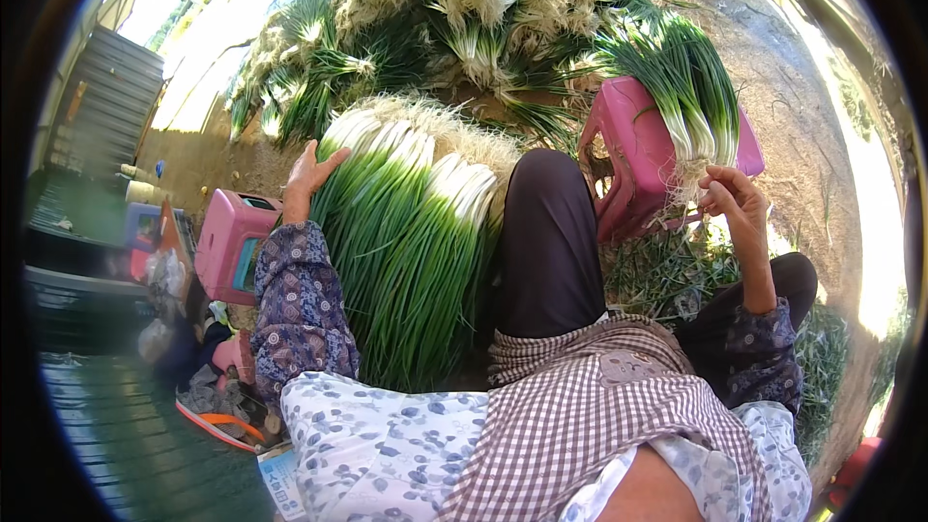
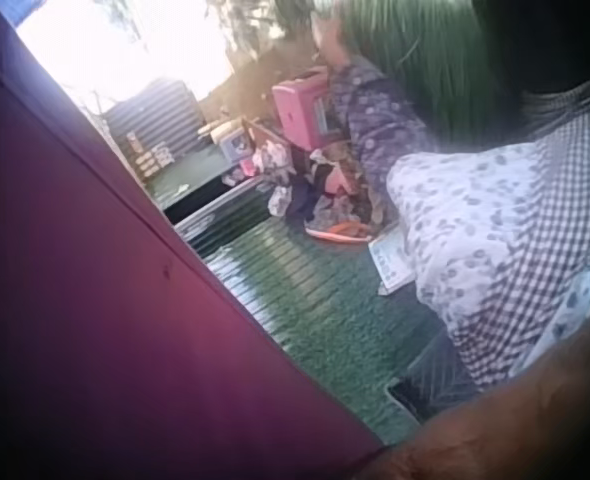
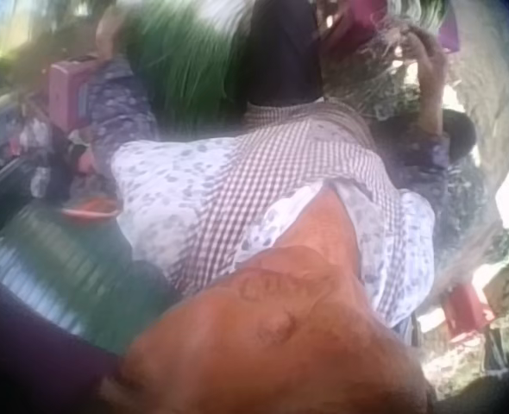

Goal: The person sits on the ground and trims the roots and outer layers of green onions by hand. They gather the trimmed onions into a bundle and place them aside.

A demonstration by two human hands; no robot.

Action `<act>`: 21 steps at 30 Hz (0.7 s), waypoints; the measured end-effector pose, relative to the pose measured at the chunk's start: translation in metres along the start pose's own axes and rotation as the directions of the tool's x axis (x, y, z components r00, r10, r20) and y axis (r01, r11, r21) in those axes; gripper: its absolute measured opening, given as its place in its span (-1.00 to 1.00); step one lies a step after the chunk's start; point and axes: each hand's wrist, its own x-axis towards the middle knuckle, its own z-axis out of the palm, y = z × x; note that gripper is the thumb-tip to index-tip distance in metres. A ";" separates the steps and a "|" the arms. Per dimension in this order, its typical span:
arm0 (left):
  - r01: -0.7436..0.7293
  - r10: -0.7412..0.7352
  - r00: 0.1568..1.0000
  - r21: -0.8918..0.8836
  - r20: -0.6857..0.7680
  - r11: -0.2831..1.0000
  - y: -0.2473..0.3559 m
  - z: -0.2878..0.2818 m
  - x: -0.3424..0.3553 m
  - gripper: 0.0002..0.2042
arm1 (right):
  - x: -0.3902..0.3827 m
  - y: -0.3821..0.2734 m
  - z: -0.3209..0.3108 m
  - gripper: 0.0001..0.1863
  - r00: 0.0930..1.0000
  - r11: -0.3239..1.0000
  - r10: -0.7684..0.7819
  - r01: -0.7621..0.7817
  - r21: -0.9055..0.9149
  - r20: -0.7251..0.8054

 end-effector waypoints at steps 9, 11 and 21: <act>-0.014 0.032 0.995 -0.183 0.095 0.983 -0.002 -0.024 0.002 0.13 | 0.003 0.005 -0.007 -0.73 0.998 0.999 -0.040 0.039 -0.023 -0.039; 0.008 0.013 0.995 -0.218 0.096 0.976 -0.003 -0.024 0.003 0.11 | 0.003 0.004 -0.007 -0.74 0.998 0.999 -0.042 0.041 -0.020 -0.044; -0.035 0.041 0.997 -0.087 0.065 0.996 -0.001 -0.015 -0.003 0.07 | 0.000 0.005 -0.010 -0.72 0.996 0.998 0.007 -0.012 -0.056 -0.088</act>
